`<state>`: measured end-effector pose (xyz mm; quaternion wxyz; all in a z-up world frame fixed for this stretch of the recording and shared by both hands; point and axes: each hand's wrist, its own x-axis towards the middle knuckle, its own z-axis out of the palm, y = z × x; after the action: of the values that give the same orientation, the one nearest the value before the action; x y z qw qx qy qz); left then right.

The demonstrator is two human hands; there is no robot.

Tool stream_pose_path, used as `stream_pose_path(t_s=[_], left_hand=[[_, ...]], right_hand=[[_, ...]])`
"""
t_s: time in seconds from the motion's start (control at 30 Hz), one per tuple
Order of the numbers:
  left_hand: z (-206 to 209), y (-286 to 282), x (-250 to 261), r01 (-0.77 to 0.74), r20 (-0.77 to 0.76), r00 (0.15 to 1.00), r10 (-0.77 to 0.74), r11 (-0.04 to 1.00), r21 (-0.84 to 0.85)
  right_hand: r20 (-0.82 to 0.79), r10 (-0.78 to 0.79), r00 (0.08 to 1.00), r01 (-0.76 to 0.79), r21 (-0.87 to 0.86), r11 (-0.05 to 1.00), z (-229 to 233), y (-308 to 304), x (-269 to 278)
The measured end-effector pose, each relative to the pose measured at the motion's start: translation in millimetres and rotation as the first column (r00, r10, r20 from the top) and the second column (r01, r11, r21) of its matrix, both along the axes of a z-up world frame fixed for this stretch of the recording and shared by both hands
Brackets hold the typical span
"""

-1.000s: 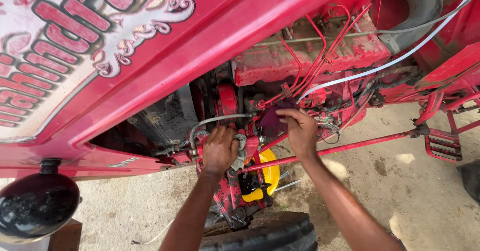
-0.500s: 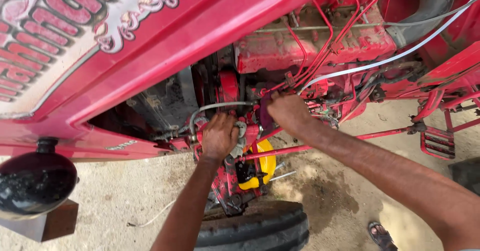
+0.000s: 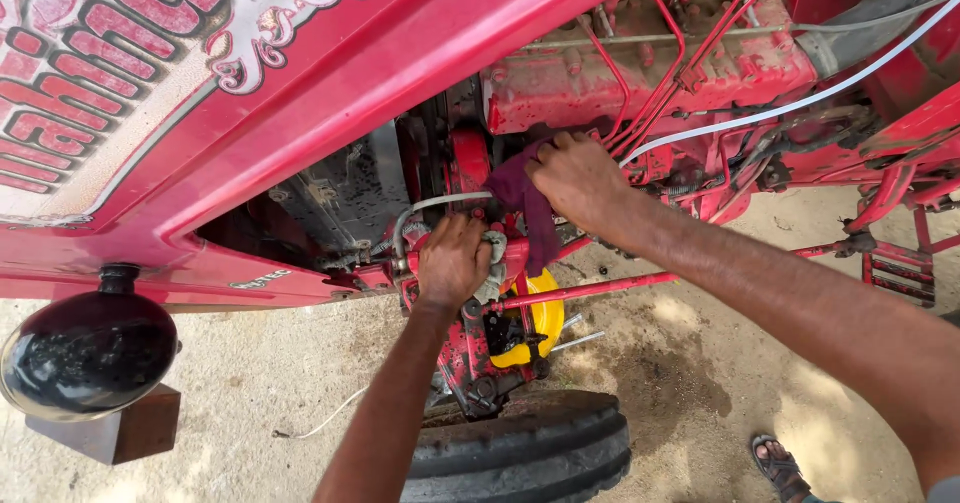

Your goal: Repairing or maintaining a tractor engine, specifically focusing on the fuel or oil filter assembly.

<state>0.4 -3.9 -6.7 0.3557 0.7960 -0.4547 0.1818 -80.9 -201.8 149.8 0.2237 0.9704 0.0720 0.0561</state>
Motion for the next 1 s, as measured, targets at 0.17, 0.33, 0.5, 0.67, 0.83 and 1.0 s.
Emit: stream_pose_path(t_s=[0.17,0.33,0.5,0.67,0.83,1.0], left_hand=[[17.4,2.8,-10.5,-0.003,0.018,1.0,0.004,1.0,-0.018],[0.9,-1.8,-3.8,-0.014,-0.014,1.0,0.015,0.998,0.061],[0.8,-0.2,-2.4,-0.012,-0.021,1.0,0.014,0.995,0.098],[6.9,-0.9,-0.3,0.008,-0.002,1.0,-0.008,0.998,0.061],[6.2,-1.8,-4.6,-0.002,0.021,1.0,0.002,1.0,0.017],[-5.8,-3.0,1.7,-0.012,-0.001,1.0,0.012,0.998,0.066]], right_hand=[[-0.075,0.058,0.995,-0.055,0.035,0.998,0.5,1.5,14.2],[0.079,0.29,0.954,-0.281,-0.112,0.953,-36.5,4.1,-19.4],[-0.492,-0.157,0.857,0.354,0.338,0.872,-110.0,-21.7,-95.3],[-0.103,-0.585,0.804,0.263,0.945,0.195,-61.4,-22.5,-96.0],[0.248,-0.735,0.631,-0.328,0.944,0.037,-97.5,-8.1,-58.6],[0.211,-0.822,0.528,-0.406,0.914,-0.026,-96.2,4.8,-56.0]])
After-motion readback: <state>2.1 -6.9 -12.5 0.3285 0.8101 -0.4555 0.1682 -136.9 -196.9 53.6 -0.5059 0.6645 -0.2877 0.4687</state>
